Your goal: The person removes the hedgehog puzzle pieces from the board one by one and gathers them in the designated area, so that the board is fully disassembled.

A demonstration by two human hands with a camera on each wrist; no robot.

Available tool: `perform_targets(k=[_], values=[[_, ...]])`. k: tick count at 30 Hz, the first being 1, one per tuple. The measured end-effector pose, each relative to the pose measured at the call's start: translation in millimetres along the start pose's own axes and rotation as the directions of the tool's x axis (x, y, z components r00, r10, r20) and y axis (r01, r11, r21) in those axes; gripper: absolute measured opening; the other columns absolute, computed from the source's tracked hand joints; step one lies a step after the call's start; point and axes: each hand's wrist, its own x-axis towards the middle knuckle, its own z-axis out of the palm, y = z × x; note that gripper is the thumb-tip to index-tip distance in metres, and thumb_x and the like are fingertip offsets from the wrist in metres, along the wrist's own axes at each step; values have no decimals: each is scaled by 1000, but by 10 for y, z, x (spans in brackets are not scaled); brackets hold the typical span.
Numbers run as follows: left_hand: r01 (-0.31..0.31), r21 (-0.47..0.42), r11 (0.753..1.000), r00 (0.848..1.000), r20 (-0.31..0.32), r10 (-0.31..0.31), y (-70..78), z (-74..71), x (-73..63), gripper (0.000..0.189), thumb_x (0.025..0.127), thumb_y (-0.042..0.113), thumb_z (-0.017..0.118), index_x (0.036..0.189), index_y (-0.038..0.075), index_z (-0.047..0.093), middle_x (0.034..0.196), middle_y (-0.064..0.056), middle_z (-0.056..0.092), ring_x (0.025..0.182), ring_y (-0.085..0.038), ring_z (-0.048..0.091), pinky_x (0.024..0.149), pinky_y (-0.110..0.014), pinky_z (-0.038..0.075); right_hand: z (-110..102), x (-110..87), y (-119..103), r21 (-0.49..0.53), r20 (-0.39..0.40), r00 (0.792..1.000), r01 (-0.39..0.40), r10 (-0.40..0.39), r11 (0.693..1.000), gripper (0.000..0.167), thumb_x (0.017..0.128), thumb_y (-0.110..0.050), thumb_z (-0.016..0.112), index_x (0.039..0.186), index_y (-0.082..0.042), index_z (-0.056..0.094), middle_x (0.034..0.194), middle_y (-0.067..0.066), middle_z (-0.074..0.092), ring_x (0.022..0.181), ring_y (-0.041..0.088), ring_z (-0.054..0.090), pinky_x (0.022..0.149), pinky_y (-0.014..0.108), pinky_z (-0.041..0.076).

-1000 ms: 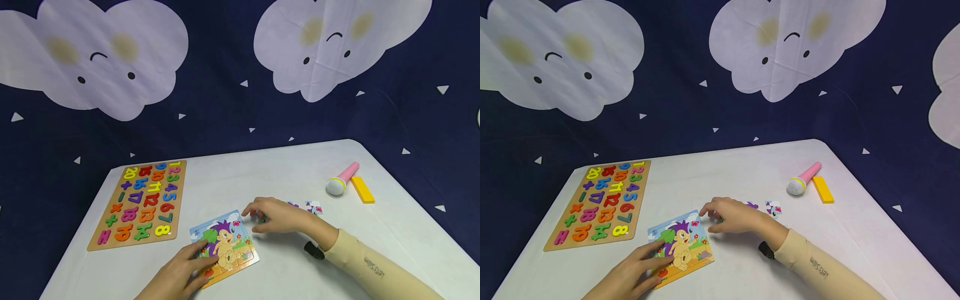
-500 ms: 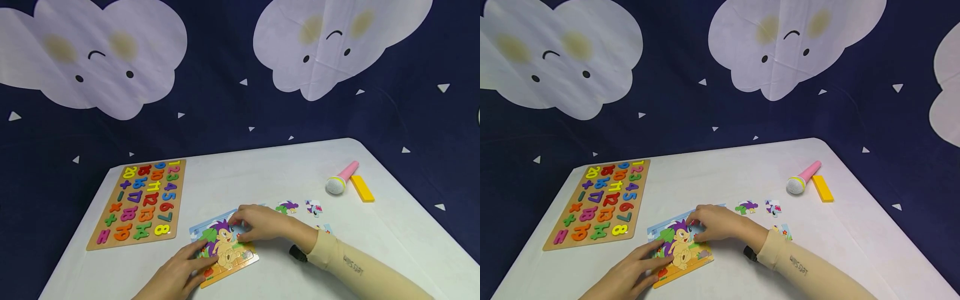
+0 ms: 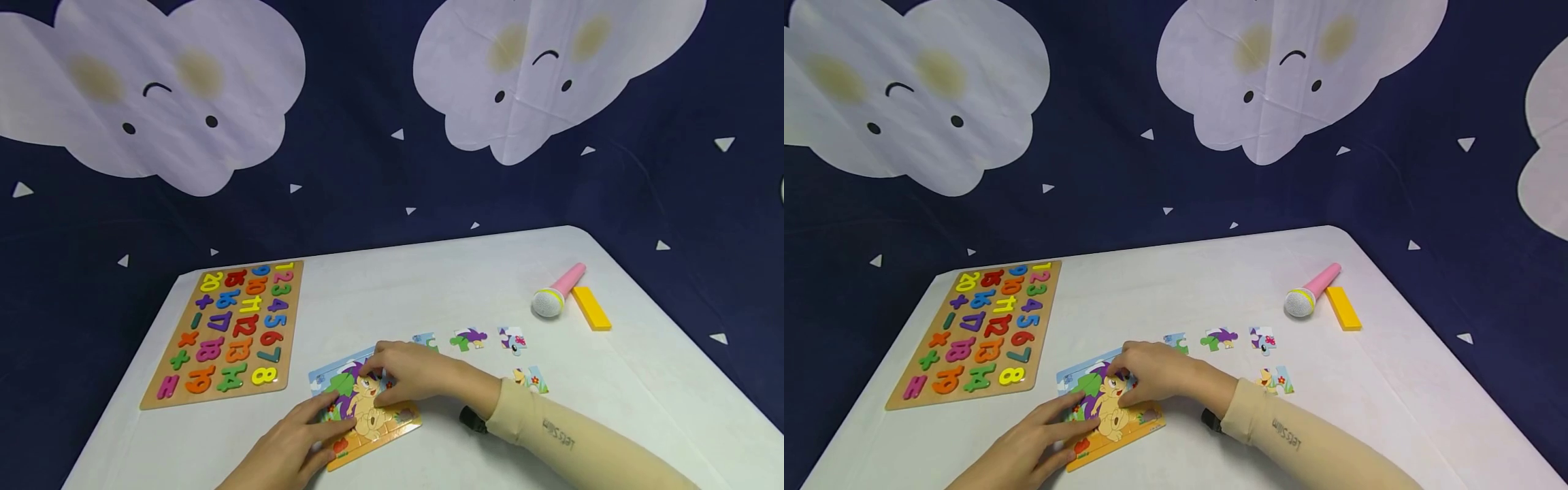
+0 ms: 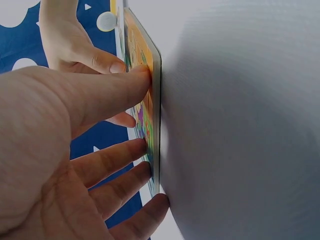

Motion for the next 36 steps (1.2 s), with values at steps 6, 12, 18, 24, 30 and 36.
perform_targets(k=[6, 12, 18, 24, 30, 36], values=[[-2, 2, 1000, 1000, 6, 2, -6, 2, 2, 45, 98, 32, 80, 141, 38, 71, 166, -12, 48, 147, -40, 51, 111, -67, 52, 26, 29, -44, -32, 3, 1000, 1, -1, 999, 45, 92, -32, 87, 133, -19, 77, 117, -7, 70, 89, 0, 53, 83, 19, 51], [-7, 12, 1000, 1000, -8, 7, 2, 5, 0, 45, 97, 31, 80, 141, 39, 71, 165, -12, 49, 147, -40, 51, 111, -67, 52, 38, 42, -75, -33, -8, 1000, 0, 0, 999, 46, 92, -32, 87, 134, -17, 76, 115, -7, 69, 91, 0, 54, 85, 20, 51], [-7, 11, 1000, 1000, -13, 7, 8, 8, 7, 45, 97, 30, 81, 140, 38, 72, 165, -12, 49, 147, -41, 51, 111, -67, 52, 46, 57, -101, -30, -8, 1000, -18, 17, 999, 50, 91, -33, 89, 136, -18, 75, 111, -9, 66, 88, 0, 52, 80, 17, 49], [2, 9, 1000, 1000, -13, -2, 11, 7, 13, 45, 96, 31, 81, 140, 40, 72, 165, -11, 49, 147, -41, 51, 111, -67, 52, 56, 68, -114, -37, -8, 999, -35, 35, 999, 49, 90, -35, 90, 134, -19, 75, 110, -10, 64, 87, 0, 51, 79, 18, 48], [-8, 17, 1000, 1000, -21, 9, 12, 10, 8, 45, 96, 30, 82, 139, 39, 72, 164, -12, 50, 146, -41, 52, 110, -66, 52, 57, 73, -126, -36, -6, 999, -43, 43, 998, 49, 89, -34, 90, 133, -20, 74, 110, -9, 64, 89, 1, 52, 80, 19, 51], [-17, 24, 1000, 999, -28, 18, 13, 9, 9, 45, 96, 29, 82, 139, 37, 73, 163, -13, 51, 146, -40, 53, 110, -66, 53, 51, 83, -142, -39, -7, 999, -40, 40, 998, 50, 87, -32, 92, 131, -17, 74, 107, -8, 65, 90, 1, 53, 83, 20, 52]])
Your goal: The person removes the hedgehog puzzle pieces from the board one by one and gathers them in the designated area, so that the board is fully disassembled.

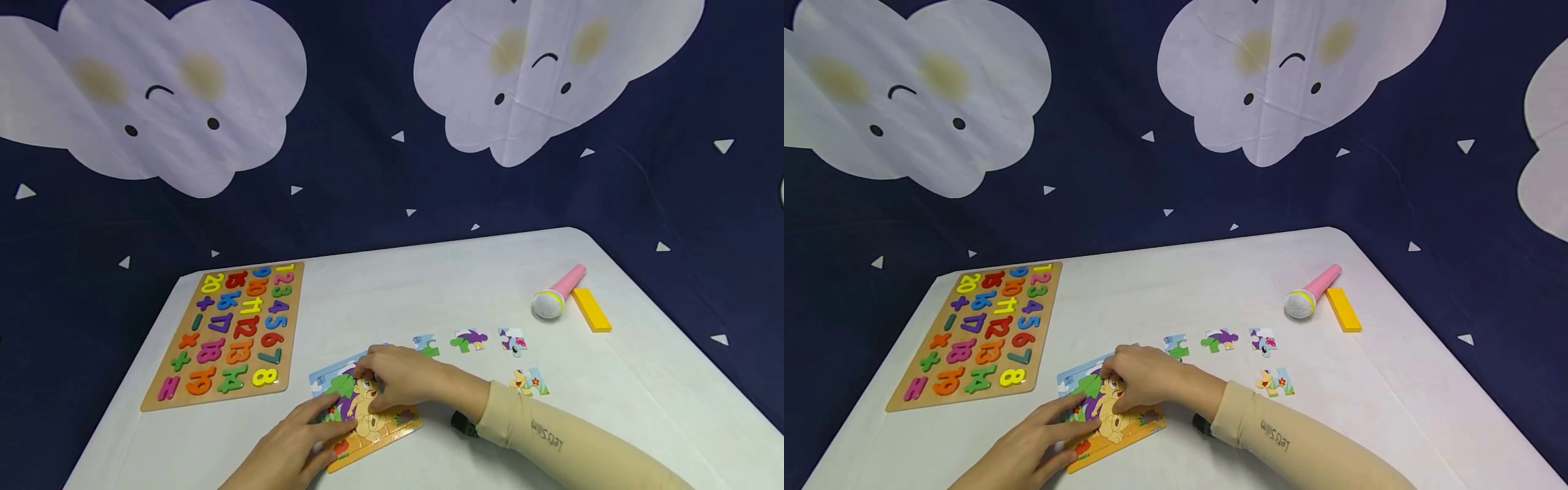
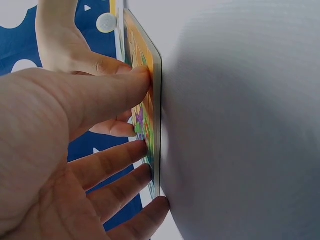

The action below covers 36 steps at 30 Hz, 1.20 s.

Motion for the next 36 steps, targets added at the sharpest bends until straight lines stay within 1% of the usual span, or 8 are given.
perform_targets(k=[7, 16, 21, 23, 29, 33, 36], values=[[25, -26, 999, 999, 20, -25, 4, 3, 13, 44, 96, 28, 82, 138, 36, 73, 164, -13, 50, 146, -41, 52, 111, -66, 52, -11, 15, 5, 28, 5, 1000, 11, -11, 1000, 52, 83, -30, 95, 128, -15, 75, 101, -8, 65, 86, 0, 52, 83, 19, 50], [33, -47, 998, 999, 27, -31, 12, 0, 25, 42, 96, 26, 82, 138, 33, 74, 164, -16, 49, 145, -43, 52, 110, -66, 53, -25, 15, 13, 43, 13, 1000, 12, -12, 999, 51, 84, -27, 95, 130, -15, 75, 102, -9, 65, 90, 1, 52, 91, 23, 51], [44, -53, 998, 999, 33, -43, 14, -1, 37, 42, 96, 27, 82, 137, 33, 75, 163, -16, 50, 145, -43, 52, 109, -67, 53, -33, 20, 9, 37, 12, 1000, 24, -24, 999, 51, 85, -26, 94, 130, -14, 75, 101, -9, 65, 87, 0, 52, 87, 21, 51], [47, -56, 997, 998, 36, -45, 13, -3, 40, 42, 96, 27, 82, 137, 34, 75, 163, -16, 50, 145, -43, 52, 109, -68, 52, -37, 24, 9, 24, 7, 999, 33, -33, 999, 51, 84, -26, 95, 130, -14, 76, 101, -9, 66, 87, 0, 52, 83, 19, 50], [48, -56, 997, 998, 34, -46, 9, -4, 33, 43, 96, 27, 82, 138, 34, 74, 163, -15, 50, 145, -43, 52, 109, -67, 53, -45, 26, 19, -10, -9, 998, 69, -69, 998, 52, 82, -26, 95, 130, -13, 77, 96, -9, 66, 82, 0, 51, 76, 17, 48], [44, -57, 997, 999, 29, -42, 9, -3, 26, 43, 96, 27, 82, 138, 35, 74, 164, -15, 49, 146, -43, 52, 109, -67, 53, -48, 28, 35, 13, -12, 997, 83, -82, 996, 52, 82, -24, 95, 129, -13, 78, 95, -9, 65, 78, -2, 52, 70, 14, 48], [46, -62, 997, 999, 30, -44, 8, -5, 23, 43, 97, 27, 81, 138, 35, 74, 164, -15, 49, 146, -43, 51, 109, -67, 52, -50, 35, 50, 36, -14, 996, 84, -83, 996, 51, 82, -24, 94, 129, -13, 78, 96, -9, 65, 77, -3, 52, 68, 13, 48]])
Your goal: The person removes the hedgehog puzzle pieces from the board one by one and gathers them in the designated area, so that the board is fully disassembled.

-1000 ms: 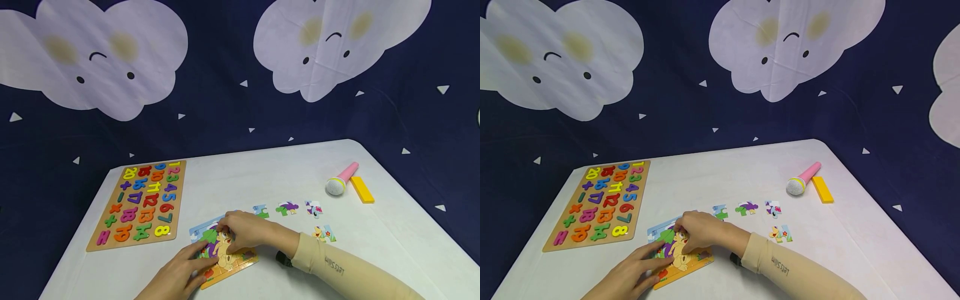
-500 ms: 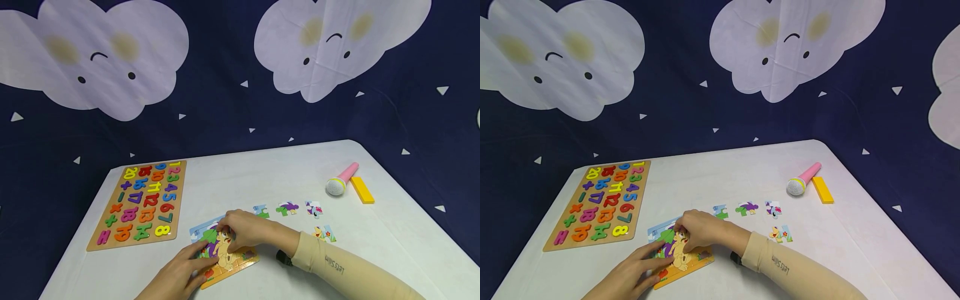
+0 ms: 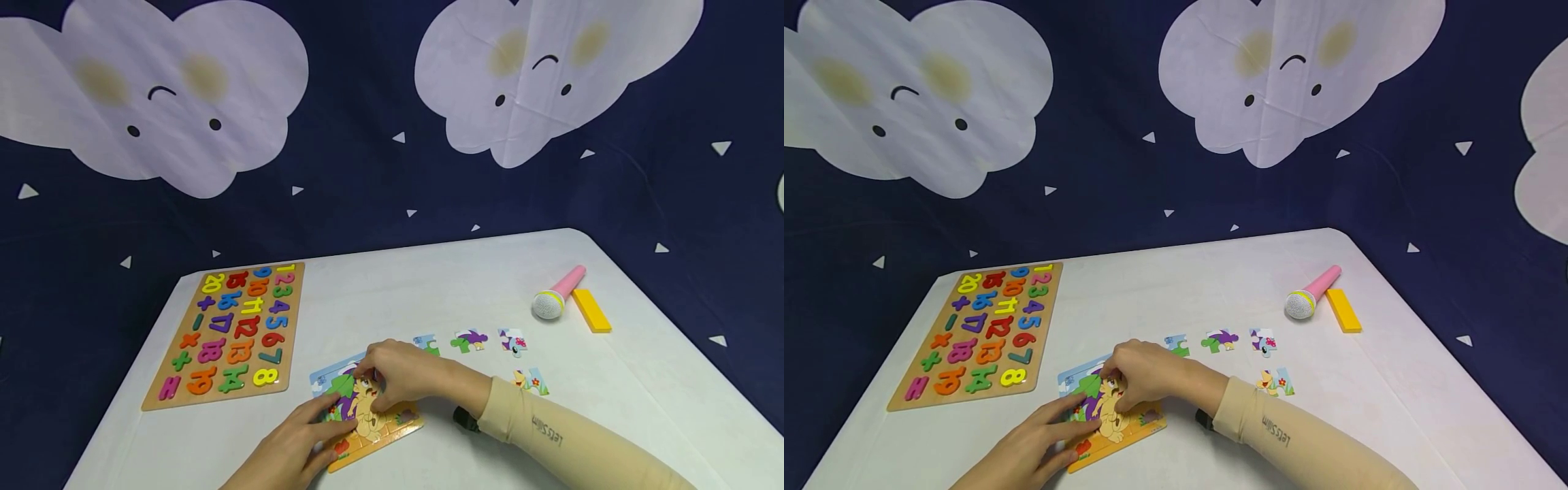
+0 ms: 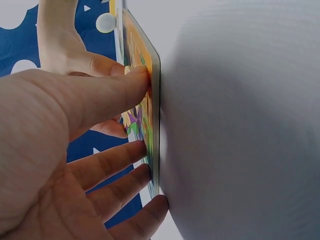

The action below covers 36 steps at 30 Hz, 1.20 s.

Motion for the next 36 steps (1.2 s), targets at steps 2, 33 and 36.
perform_targets(k=[2, 33, 36], values=[[3, -4, 1000, 1000, 2, -3, -1, -1, -3, 43, 97, 28, 81, 138, 35, 74, 164, -15, 49, 146, -43, 51, 110, -67, 52, 3, 6, 11, 10, -1, 1000, 3, -3, 1000, 51, 81, -24, 94, 128, -13, 78, 96, -9, 66, 77, -2, 53, 68, 13, 48], [31, 23, 999, 999, 8, -31, 29, -7, 17, 41, 96, 29, 82, 136, 35, 75, 164, -13, 49, 147, -42, 51, 111, -68, 51, -127, -216, 189, -16, -46, 999, -15, 14, 1000, 52, 81, -27, 94, 129, -15, 79, 97, -8, 68, 82, 1, 53, 79, 20, 48], [37, 25, 999, 999, 8, -37, 36, -8, 20, 41, 96, 29, 82, 135, 35, 75, 164, -12, 50, 147, -43, 51, 111, -69, 51, -156, -300, 247, 21, -65, 997, -35, 36, 999, 51, 80, -26, 95, 127, -15, 79, 97, -9, 69, 82, 1, 56, 80, 22, 50]])
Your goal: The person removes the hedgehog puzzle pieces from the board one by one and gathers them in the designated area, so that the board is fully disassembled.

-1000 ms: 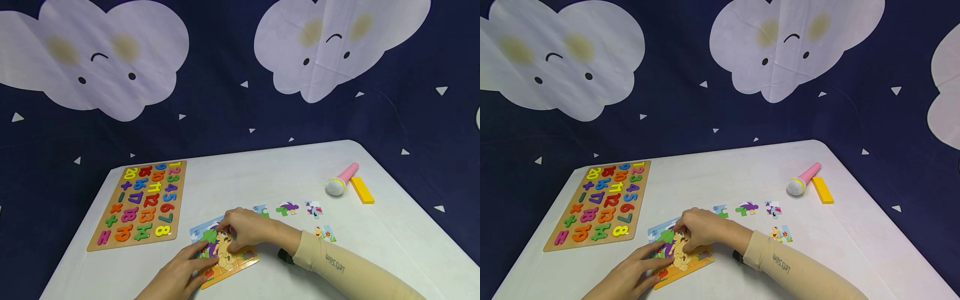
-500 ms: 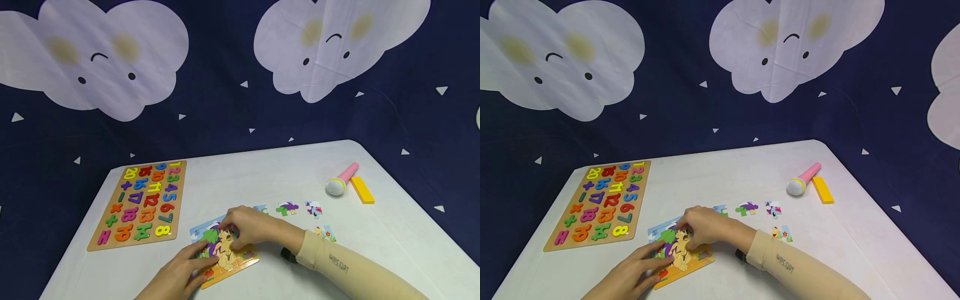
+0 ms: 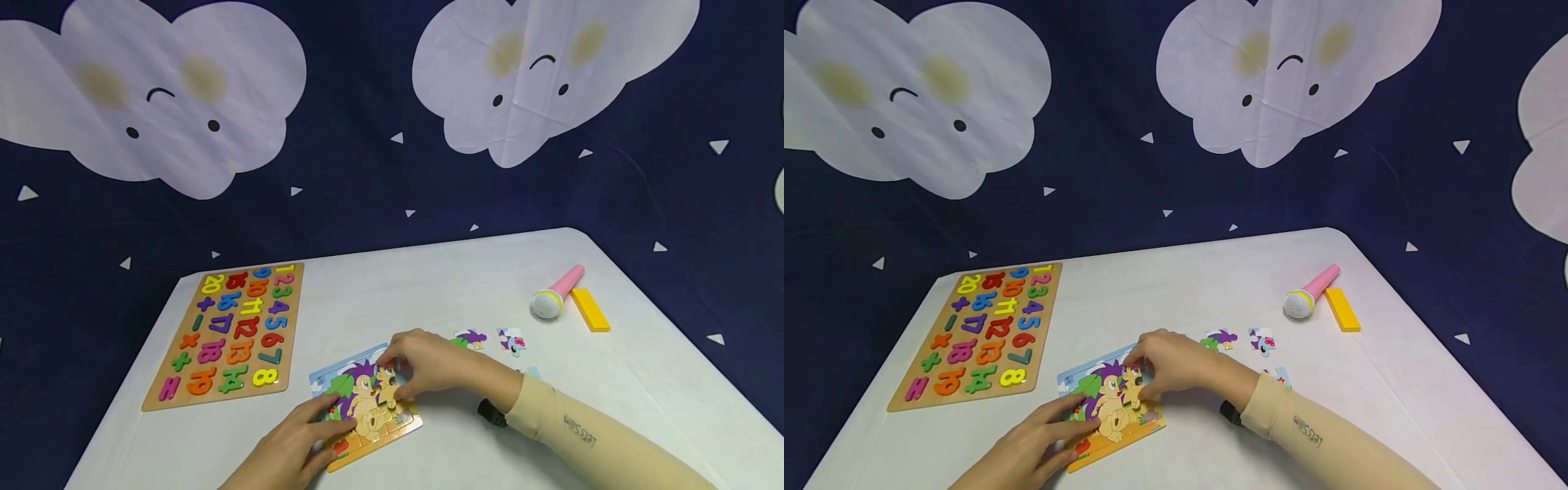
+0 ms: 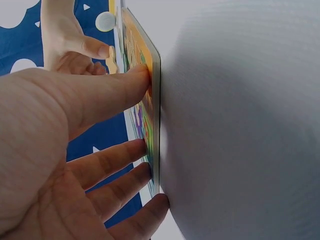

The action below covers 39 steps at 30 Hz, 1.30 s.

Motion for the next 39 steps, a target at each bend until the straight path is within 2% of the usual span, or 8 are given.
perform_targets(k=[7, 11, 16, 22, 26, 33, 39], values=[[9, -8, 1000, 1000, -2, -9, 7, 1, -1, 40, 96, 30, 82, 135, 35, 75, 164, -12, 49, 147, -43, 51, 111, -68, 52, -133, -250, 172, 72, -35, 998, -47, 50, 996, 51, 79, -21, 95, 127, -13, 79, 99, -9, 69, 86, 7, 61, 85, 25, 49], [7, -12, 1000, 1000, -5, -7, 3, 9, -6, 39, 96, 30, 81, 135, 34, 75, 165, -11, 49, 147, -42, 51, 111, -66, 52, -215, -418, 301, 105, -63, 996, -50, 57, 993, 51, 79, -18, 94, 127, -11, 79, 102, -9, 71, 87, 8, 62, 77, 21, 53], [-1, -10, 1000, 1000, -11, 0, 4, 7, -11, 39, 96, 30, 82, 135, 33, 76, 164, -11, 49, 146, -41, 52, 110, -64, 53, -324, -631, 450, 129, -94, 992, -72, 85, 989, 51, 79, -19, 94, 127, -11, 79, 106, -9, 73, 88, 8, 61, 74, 22, 53], [29, -21, 999, 1000, 10, -29, 13, 7, 6, 40, 96, 31, 82, 135, 35, 75, 165, -10, 49, 147, -41, 51, 111, -64, 53, -391, -882, 615, 147, -98, 984, -134, 150, 980, 52, 80, -23, 94, 129, -14, 78, 105, -12, 72, 93, 11, 62, 81, 27, 55], [38, -24, 999, 999, 12, -38, 14, 4, 8, 40, 96, 30, 82, 135, 36, 75, 165, -9, 49, 147, -41, 51, 110, -64, 53, -429, -1023, 706, 144, -99, 982, -145, 160, 979, 51, 81, -26, 93, 128, -13, 78, 102, -12, 70, 93, 10, 61, 84, 27, 55], [34, -35, 999, 999, 11, -34, 22, 0, -5, 40, 96, 28, 82, 135, 37, 75, 164, -11, 49, 146, -42, 52, 109, -64, 55, -451, -1190, 822, 165, -91, 978, -172, 188, 971, 51, 81, -30, 93, 128, -14, 78, 101, -11, 69, 91, 9, 59, 79, 24, 51], [30, -34, 999, 1000, 3, -29, 17, -2, -5, 40, 96, 28, 82, 135, 37, 75, 164, -12, 50, 145, -43, 52, 108, -64, 55, -398, -1233, 891, 196, -80, 981, -161, 179, 967, 50, 81, -31, 94, 126, -14, 78, 101, -8, 70, 90, 9, 60, 78, 24, 52]])
